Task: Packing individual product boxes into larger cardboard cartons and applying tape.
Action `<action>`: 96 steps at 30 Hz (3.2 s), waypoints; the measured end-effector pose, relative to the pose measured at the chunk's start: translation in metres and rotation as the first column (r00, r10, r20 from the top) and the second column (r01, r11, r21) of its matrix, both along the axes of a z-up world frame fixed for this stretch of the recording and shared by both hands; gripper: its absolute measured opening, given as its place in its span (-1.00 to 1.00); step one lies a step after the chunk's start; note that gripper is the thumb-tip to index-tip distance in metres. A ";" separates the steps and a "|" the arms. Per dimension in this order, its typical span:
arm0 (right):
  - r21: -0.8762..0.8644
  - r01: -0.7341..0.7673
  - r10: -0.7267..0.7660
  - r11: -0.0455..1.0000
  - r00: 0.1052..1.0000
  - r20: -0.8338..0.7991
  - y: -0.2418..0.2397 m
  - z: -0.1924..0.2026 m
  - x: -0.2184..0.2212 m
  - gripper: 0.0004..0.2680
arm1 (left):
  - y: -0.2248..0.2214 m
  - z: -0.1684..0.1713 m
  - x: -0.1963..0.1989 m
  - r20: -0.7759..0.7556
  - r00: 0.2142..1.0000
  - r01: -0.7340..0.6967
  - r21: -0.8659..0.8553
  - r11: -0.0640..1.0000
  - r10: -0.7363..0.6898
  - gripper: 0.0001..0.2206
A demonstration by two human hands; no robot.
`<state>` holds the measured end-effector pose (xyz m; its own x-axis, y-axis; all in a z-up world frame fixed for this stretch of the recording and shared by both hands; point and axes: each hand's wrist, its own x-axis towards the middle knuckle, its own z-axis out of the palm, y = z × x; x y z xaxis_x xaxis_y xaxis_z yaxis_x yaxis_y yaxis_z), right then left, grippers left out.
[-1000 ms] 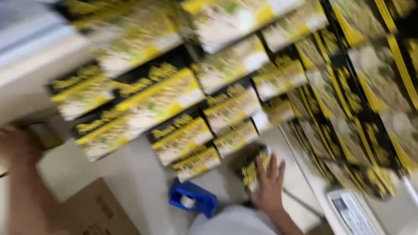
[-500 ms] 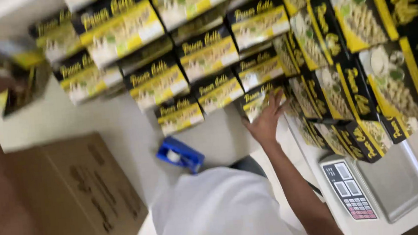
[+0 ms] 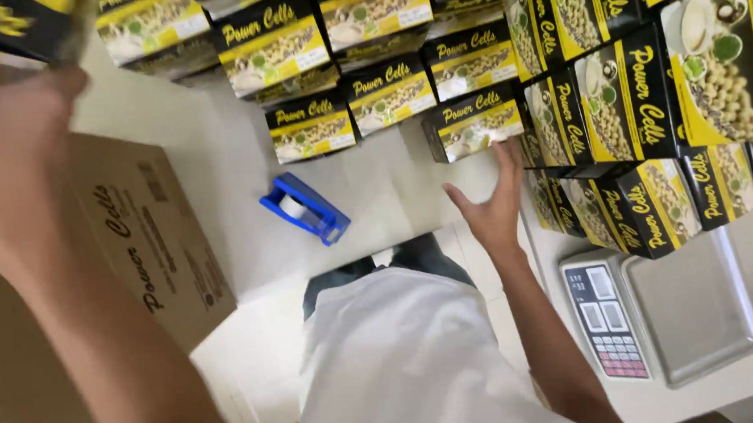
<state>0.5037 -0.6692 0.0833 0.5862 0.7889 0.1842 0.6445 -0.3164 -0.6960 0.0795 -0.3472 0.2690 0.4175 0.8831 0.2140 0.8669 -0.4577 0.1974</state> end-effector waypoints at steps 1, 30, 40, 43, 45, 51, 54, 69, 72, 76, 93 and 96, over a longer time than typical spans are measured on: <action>0.010 0.005 -0.004 1.000 0.997 -0.079 -0.014 -0.001 -0.004 -0.27 | -0.037 -0.004 0.034 0.022 1.000 0.011 0.026 1.000 -0.012 0.05; -0.017 -0.409 0.330 0.912 0.757 -0.564 0.027 -0.020 -0.146 -0.85 | -0.235 -0.217 0.086 0.532 0.722 -0.199 -0.452 0.870 0.442 -0.73; -0.412 -0.548 0.485 0.728 0.836 -0.256 0.088 -0.091 -0.177 -0.80 | -0.244 -0.278 0.080 0.166 0.939 -0.128 -0.641 0.757 0.300 -0.39; -0.232 -0.555 0.439 0.799 0.802 -0.404 0.081 -0.099 -0.177 -0.81 | -0.239 -0.288 0.076 0.255 0.922 -0.076 -0.617 0.784 0.290 -0.32; -0.261 -0.543 0.316 0.798 0.747 -0.585 0.065 -0.096 -0.175 -0.80 | -0.245 -0.287 0.076 0.274 0.921 -0.056 -0.608 0.792 0.276 -0.28; -0.114 -0.522 0.169 0.845 0.463 -0.870 0.052 -0.087 -0.160 -0.82 | -0.238 -0.285 0.079 0.239 0.930 -0.053 -0.663 0.747 0.278 -0.26; -0.055 -0.579 0.253 0.814 0.438 -0.863 0.048 -0.088 -0.162 -0.83 | -0.236 -0.283 0.079 0.222 0.936 -0.072 -0.640 0.765 0.274 -0.25; -0.047 -0.576 0.512 0.816 0.759 -0.403 0.038 -0.109 -0.176 -0.93 | -0.238 -0.288 0.076 0.211 0.946 -0.054 -0.648 0.759 0.248 -0.23; -0.521 -0.525 0.533 0.673 0.832 -0.151 0.029 -0.126 -0.174 -0.80 | -0.240 -0.293 0.068 0.174 0.959 -0.054 -0.660 0.750 0.222 -0.23; -0.332 -0.566 0.498 0.754 0.823 -0.273 0.022 -0.065 -0.161 -0.93 | -0.245 -0.272 0.063 0.290 0.940 0.048 -0.633 0.773 0.179 -0.31; -0.201 -0.664 0.345 0.720 0.594 -0.727 -0.030 0.025 -0.102 -0.83 | -0.252 -0.189 0.124 0.517 0.831 0.425 -0.828 0.365 0.204 -0.81; -0.184 -0.659 0.279 0.729 0.532 -0.799 -0.046 0.013 -0.089 -0.84 | -0.253 -0.180 0.132 0.596 0.783 0.523 -0.786 0.330 0.178 -0.79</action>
